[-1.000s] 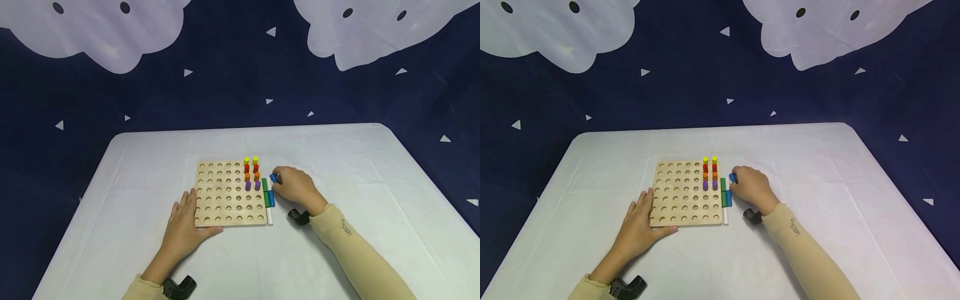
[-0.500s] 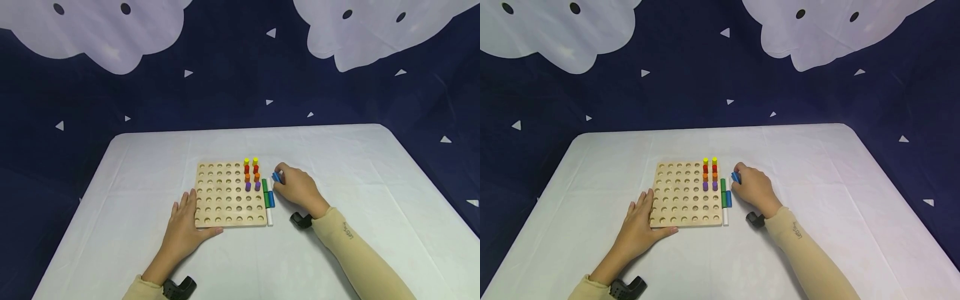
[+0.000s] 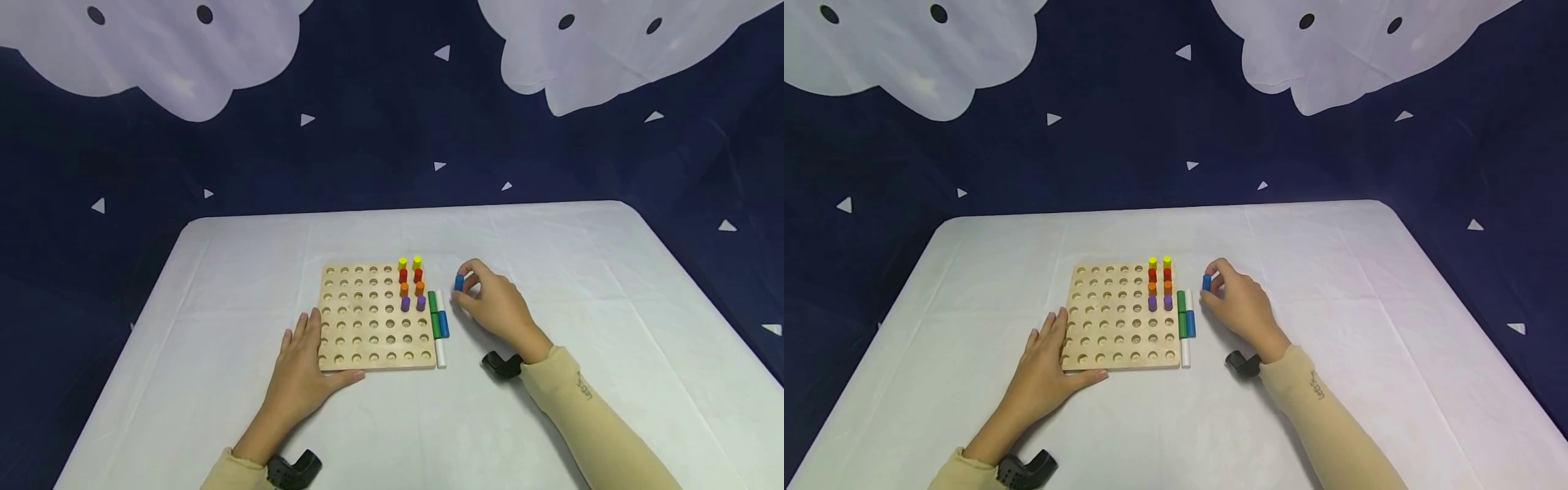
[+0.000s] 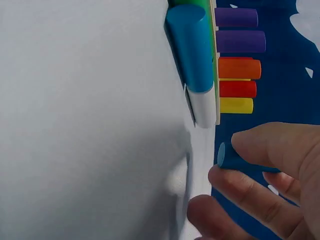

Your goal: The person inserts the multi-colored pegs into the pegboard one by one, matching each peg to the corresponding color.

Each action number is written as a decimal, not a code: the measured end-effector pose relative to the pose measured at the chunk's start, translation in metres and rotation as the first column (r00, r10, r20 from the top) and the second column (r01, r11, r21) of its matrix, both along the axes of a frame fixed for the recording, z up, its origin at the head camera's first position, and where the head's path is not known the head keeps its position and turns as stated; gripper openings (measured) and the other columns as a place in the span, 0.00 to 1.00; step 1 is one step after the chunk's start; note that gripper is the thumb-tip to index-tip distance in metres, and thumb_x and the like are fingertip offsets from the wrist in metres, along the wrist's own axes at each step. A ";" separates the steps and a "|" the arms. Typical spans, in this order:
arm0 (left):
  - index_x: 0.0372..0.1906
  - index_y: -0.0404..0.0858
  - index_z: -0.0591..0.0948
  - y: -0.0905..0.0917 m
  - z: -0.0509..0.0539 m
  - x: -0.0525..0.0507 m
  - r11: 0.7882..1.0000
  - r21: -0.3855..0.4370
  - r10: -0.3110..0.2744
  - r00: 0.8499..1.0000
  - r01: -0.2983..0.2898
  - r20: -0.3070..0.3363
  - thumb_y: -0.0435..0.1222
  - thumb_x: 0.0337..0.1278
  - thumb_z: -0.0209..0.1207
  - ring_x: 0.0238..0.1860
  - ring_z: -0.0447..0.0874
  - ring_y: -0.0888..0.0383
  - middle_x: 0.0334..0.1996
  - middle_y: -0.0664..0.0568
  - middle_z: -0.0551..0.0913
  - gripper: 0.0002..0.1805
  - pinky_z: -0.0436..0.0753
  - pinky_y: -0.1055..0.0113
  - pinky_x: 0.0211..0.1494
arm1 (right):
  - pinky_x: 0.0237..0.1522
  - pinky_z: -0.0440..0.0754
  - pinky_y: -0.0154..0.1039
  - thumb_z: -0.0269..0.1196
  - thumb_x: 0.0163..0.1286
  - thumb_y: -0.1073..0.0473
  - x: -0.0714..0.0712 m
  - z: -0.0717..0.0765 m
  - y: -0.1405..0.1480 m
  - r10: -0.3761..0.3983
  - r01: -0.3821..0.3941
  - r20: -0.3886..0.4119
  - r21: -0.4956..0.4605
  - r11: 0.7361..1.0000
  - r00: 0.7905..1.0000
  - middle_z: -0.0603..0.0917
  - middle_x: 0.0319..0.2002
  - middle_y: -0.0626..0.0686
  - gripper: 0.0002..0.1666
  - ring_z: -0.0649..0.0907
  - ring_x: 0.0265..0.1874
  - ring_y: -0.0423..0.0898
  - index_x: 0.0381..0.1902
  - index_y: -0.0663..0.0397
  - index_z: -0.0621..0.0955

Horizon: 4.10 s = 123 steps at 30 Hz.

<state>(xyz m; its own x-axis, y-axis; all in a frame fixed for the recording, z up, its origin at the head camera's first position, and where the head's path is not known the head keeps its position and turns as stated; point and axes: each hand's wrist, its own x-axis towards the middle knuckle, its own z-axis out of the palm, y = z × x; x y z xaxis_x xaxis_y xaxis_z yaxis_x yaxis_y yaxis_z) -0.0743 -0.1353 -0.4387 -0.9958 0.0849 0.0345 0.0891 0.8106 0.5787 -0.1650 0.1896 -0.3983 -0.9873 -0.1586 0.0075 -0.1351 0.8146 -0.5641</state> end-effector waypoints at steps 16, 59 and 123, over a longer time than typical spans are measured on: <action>0.78 0.30 0.48 -0.001 0.002 0.000 1.000 0.010 -0.008 1.000 0.008 0.029 0.65 0.33 0.73 0.80 0.44 0.40 0.78 0.37 0.52 0.74 0.41 0.41 0.81 | 0.20 0.73 0.34 0.68 0.65 0.51 0.029 0.017 -0.027 0.127 -0.128 -0.027 -0.043 0.991 0.992 0.89 0.40 0.44 0.18 0.78 0.19 0.39 0.51 0.42 0.77; 0.78 0.30 0.48 0.000 0.000 0.000 1.000 -0.003 -0.006 1.000 0.006 0.030 0.63 0.32 0.75 0.80 0.43 0.40 0.78 0.37 0.51 0.74 0.40 0.43 0.81 | 0.26 0.74 0.37 0.68 0.65 0.50 0.038 0.023 -0.034 0.170 -0.161 -0.087 0.109 0.981 0.982 0.89 0.41 0.45 0.20 0.76 0.21 0.40 0.53 0.49 0.85; 0.78 0.30 0.48 -0.001 -0.001 -0.001 1.000 0.004 -0.007 1.000 0.007 0.019 0.65 0.32 0.74 0.80 0.44 0.40 0.78 0.37 0.52 0.74 0.41 0.41 0.81 | 0.21 0.68 0.36 0.71 0.62 0.53 0.025 0.015 -0.021 0.102 -0.102 -0.012 0.009 0.995 0.995 0.88 0.39 0.44 0.17 0.71 0.16 0.41 0.46 0.45 0.77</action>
